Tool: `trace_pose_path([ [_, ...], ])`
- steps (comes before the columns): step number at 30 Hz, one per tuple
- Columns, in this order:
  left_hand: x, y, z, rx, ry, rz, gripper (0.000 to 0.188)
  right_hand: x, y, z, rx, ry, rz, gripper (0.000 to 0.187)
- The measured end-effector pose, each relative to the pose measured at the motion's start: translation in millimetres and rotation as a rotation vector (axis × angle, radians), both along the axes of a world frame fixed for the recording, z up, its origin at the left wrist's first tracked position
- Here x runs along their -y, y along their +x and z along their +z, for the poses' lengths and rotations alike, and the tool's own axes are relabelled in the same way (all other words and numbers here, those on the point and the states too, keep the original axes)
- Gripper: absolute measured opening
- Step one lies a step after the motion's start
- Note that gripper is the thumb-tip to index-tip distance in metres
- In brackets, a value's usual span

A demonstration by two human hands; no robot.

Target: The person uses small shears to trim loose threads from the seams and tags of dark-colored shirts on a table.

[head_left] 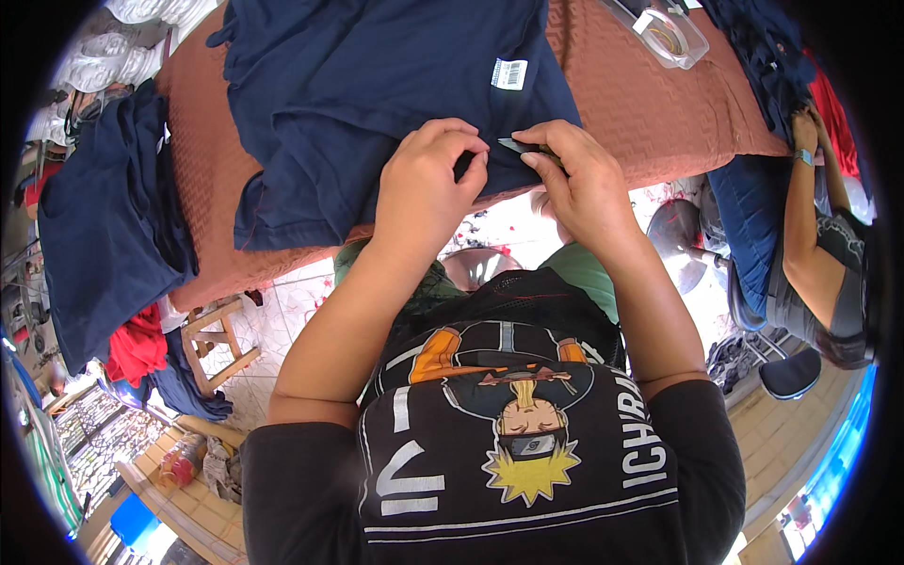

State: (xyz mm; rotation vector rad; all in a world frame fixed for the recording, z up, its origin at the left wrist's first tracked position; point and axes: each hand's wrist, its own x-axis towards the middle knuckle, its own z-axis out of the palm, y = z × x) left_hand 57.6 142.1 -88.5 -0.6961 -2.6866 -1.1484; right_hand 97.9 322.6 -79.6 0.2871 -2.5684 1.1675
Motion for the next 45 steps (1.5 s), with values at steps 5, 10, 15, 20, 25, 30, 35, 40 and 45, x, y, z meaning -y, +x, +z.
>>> trace_pose_path([
  [5,7.1,-6.3,17.6,0.325,0.169,0.002,0.012,-2.1,-0.4,-0.9,-0.020,0.039,0.017,0.014],
  [10,12.2,-4.7,20.4,0.347,0.212,-0.054,0.011,1.0,-2.9,0.8,-0.066,0.137,0.068,0.017],
  [15,49.1,-18.5,72.1,0.177,-0.075,-0.687,0.008,-5.0,-5.1,7.6,-0.068,0.187,0.008,0.021],
  [20,65.2,-12.7,106.6,0.216,-0.141,-0.478,0.006,-13.5,-2.7,16.0,0.007,0.107,-0.055,0.026],
  [25,67.2,-18.4,88.4,0.550,-0.079,-0.459,0.020,-14.1,4.0,5.4,0.068,0.179,-0.047,0.035],
  [30,59.1,-39.3,21.8,-0.185,-0.350,-0.231,0.029,-19.1,4.5,-5.0,0.017,0.303,-0.040,0.032],
  [35,60.8,-58.8,19.2,-0.143,-0.266,-0.176,0.016,-33.6,-0.6,-6.7,0.037,0.026,-0.047,0.028],
  [40,53.4,-60.4,34.2,0.076,-0.210,-0.071,0.017,-30.5,-3.4,2.9,0.313,-0.254,-0.225,0.020],
  [45,18.6,-42.5,25.4,-0.355,-0.003,-0.062,0.013,-30.0,-11.6,-12.4,0.308,-0.212,-0.269,0.020],
])
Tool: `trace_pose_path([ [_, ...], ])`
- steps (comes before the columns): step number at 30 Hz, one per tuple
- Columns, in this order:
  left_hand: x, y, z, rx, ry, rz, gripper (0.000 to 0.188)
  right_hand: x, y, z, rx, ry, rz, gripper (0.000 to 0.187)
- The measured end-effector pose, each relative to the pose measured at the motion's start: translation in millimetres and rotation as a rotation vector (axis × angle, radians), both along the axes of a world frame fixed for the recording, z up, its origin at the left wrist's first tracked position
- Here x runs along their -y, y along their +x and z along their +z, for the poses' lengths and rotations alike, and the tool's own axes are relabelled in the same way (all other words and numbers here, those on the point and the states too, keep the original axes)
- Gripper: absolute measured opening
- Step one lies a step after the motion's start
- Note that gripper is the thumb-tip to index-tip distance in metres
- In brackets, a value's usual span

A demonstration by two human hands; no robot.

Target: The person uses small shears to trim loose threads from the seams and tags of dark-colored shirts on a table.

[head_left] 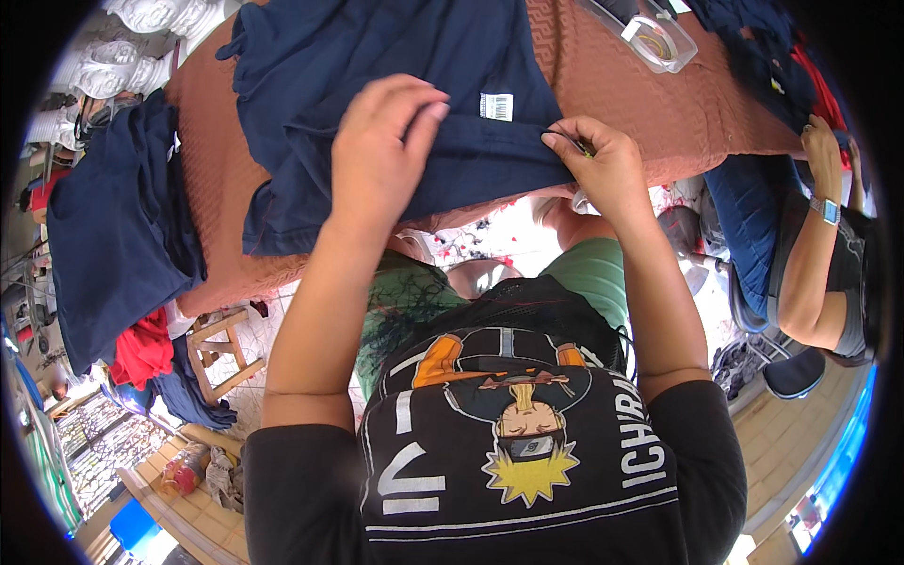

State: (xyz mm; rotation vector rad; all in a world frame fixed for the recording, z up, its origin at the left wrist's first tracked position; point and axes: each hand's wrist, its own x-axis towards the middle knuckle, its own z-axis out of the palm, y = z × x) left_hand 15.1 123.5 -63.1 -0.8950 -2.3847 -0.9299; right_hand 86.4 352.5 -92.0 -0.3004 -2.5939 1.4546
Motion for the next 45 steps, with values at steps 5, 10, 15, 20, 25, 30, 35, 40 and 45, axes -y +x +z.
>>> trace_pose_path([
  [5,-32.0,28.2,-20.0,0.313,0.096,-0.114,0.022,-2.3,-2.2,1.6,0.010,0.016,0.032,0.023],
  [10,-40.9,25.0,-27.4,0.250,0.034,-0.078,0.020,-2.8,-2.5,4.0,0.012,0.037,0.038,0.022],
  [15,-38.7,23.9,-26.6,0.296,0.047,-0.120,0.014,-1.1,-2.8,6.5,-0.003,0.062,0.043,0.022],
  [20,18.0,1.5,21.7,0.832,-0.062,-0.802,0.008,-5.4,1.1,10.3,-0.104,0.207,0.019,0.028],
  [25,5.3,18.6,7.3,0.503,0.067,-0.289,0.020,14.4,4.1,28.9,-0.303,0.143,0.026,0.032],
  [30,-14.1,23.9,-24.3,0.185,-0.112,-0.062,0.026,28.7,0.6,16.9,-0.205,0.044,0.151,0.024],
  [35,-15.5,17.3,-25.1,0.314,0.003,-0.077,0.015,29.7,-1.2,4.1,-0.175,-0.054,0.135,0.017],
  [40,-17.1,12.1,-14.1,0.556,0.175,-0.019,0.014,27.7,0.2,2.7,-0.192,-0.040,0.151,0.016],
  [45,-23.5,16.5,-9.3,0.610,0.174,0.090,0.016,27.9,4.3,5.8,-0.272,0.106,0.219,0.017],
])
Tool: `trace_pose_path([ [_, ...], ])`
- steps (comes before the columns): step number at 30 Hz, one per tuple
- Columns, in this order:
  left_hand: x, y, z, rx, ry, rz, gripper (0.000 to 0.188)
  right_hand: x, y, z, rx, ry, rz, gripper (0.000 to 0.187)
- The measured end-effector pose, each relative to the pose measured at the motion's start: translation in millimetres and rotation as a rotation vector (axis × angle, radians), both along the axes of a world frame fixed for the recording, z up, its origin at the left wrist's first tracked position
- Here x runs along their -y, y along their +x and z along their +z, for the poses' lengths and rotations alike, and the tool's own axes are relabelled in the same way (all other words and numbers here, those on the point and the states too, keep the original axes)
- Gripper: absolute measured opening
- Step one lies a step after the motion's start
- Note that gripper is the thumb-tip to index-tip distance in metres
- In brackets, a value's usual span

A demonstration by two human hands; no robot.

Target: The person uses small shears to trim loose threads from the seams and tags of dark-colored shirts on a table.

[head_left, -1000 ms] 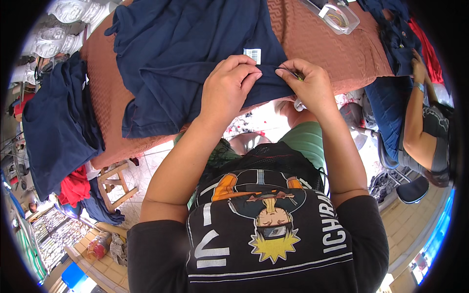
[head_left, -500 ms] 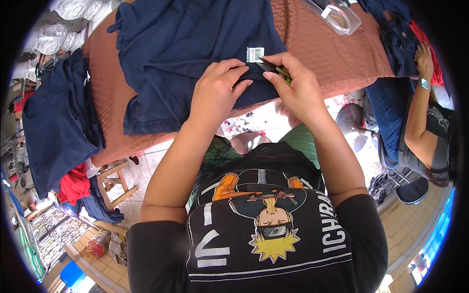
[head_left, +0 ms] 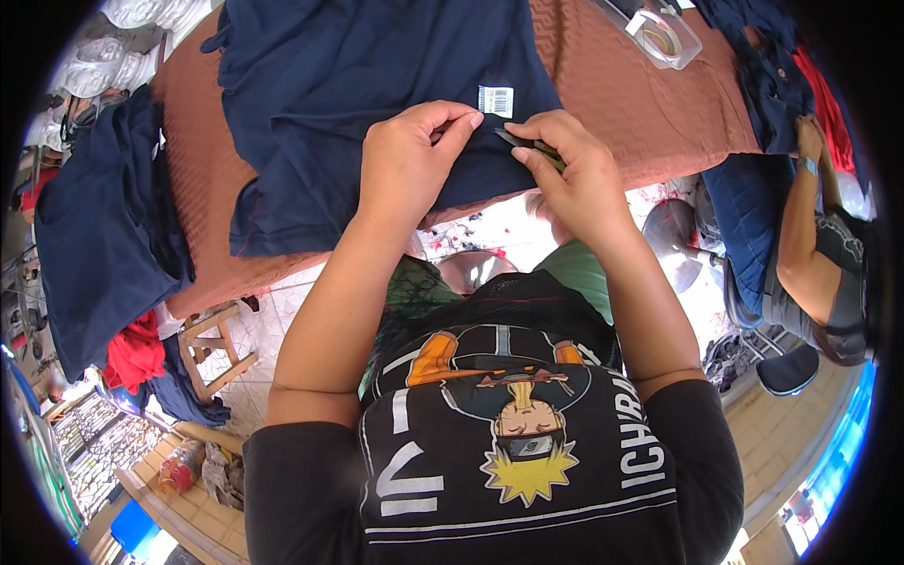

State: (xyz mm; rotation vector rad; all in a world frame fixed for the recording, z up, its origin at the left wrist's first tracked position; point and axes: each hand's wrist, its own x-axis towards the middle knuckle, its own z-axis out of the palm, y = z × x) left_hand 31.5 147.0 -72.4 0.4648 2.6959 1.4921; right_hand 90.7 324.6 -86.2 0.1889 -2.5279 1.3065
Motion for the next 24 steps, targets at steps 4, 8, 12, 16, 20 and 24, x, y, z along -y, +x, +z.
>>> trace_pose_path([
  [4,-1.2,0.1,1.4,0.036,-0.034,0.003,0.017,2.6,1.9,4.5,0.037,0.065,-0.002,0.016],
  [8,-1.8,0.4,1.9,0.022,-0.060,0.012,0.017,5.2,2.2,7.2,0.061,0.124,-0.025,0.014],
  [12,-1.9,1.6,3.4,0.031,-0.040,0.012,0.017,8.0,2.1,8.1,0.041,0.195,-0.049,0.014],
  [16,-1.0,1.6,3.3,0.039,-0.047,0.010,0.017,10.7,1.3,7.4,0.022,0.194,-0.058,0.014],
  [20,-1.0,0.5,3.0,0.049,-0.058,0.006,0.017,15.9,1.4,8.2,0.007,0.169,-0.060,0.014],
  [24,-0.4,-2.4,3.2,0.040,-0.057,-0.018,0.018,18.1,0.6,6.1,-0.085,0.255,-0.029,0.015],
])
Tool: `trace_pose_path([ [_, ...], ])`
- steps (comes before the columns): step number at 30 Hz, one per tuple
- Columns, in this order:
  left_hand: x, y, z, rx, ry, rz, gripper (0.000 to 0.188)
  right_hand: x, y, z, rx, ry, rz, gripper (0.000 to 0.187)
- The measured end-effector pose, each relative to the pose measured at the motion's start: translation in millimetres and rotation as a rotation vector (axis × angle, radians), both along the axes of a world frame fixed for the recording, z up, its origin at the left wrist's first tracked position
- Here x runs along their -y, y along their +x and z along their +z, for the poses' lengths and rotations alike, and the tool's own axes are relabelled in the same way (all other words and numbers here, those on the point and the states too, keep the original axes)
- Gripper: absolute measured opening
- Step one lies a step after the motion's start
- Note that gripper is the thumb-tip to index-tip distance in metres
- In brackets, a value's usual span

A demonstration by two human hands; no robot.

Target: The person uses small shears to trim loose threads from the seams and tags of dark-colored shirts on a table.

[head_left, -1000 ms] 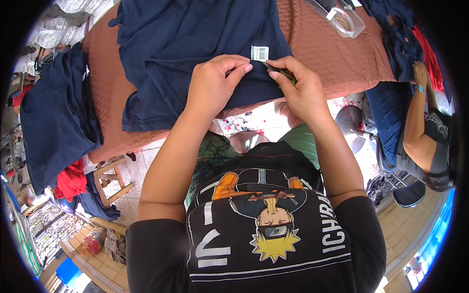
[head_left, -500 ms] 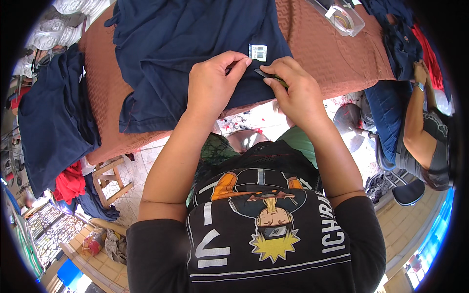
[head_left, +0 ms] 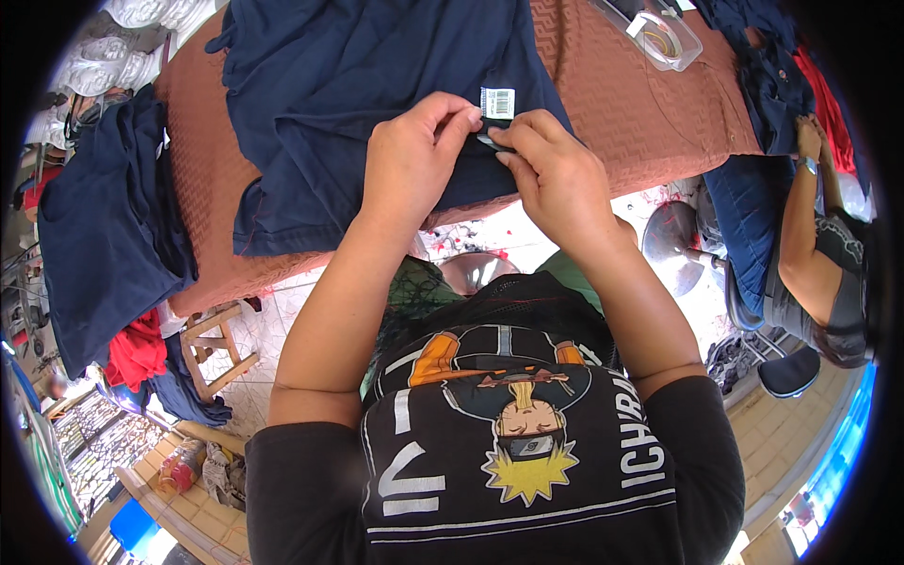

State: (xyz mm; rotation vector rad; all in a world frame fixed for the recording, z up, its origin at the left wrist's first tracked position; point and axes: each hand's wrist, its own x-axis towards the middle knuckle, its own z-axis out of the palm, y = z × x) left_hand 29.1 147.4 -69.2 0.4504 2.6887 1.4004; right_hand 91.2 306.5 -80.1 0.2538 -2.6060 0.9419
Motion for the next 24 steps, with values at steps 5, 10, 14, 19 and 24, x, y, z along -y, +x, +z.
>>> trace_pose_path([
  [5,0.5,-4.2,-3.9,0.032,0.082,-0.008,0.022,-10.9,4.3,0.1,0.046,-0.097,-0.014,0.017],
  [10,2.0,-4.8,-7.3,0.066,0.142,-0.019,0.023,-9.4,0.3,-0.1,0.059,-0.114,-0.035,0.018],
  [14,2.5,-3.7,-6.0,0.074,0.190,-0.010,0.024,-1.9,-4.9,-1.1,0.029,-0.089,-0.026,0.018],
  [19,30.6,-3.1,24.9,0.109,0.315,-0.444,0.033,-2.8,-7.9,2.2,0.002,0.021,-0.037,0.014],
  [24,87.8,-5.9,71.3,0.199,0.412,-0.719,0.032,-16.3,-11.1,16.5,-0.045,-0.027,-0.107,0.016],
])
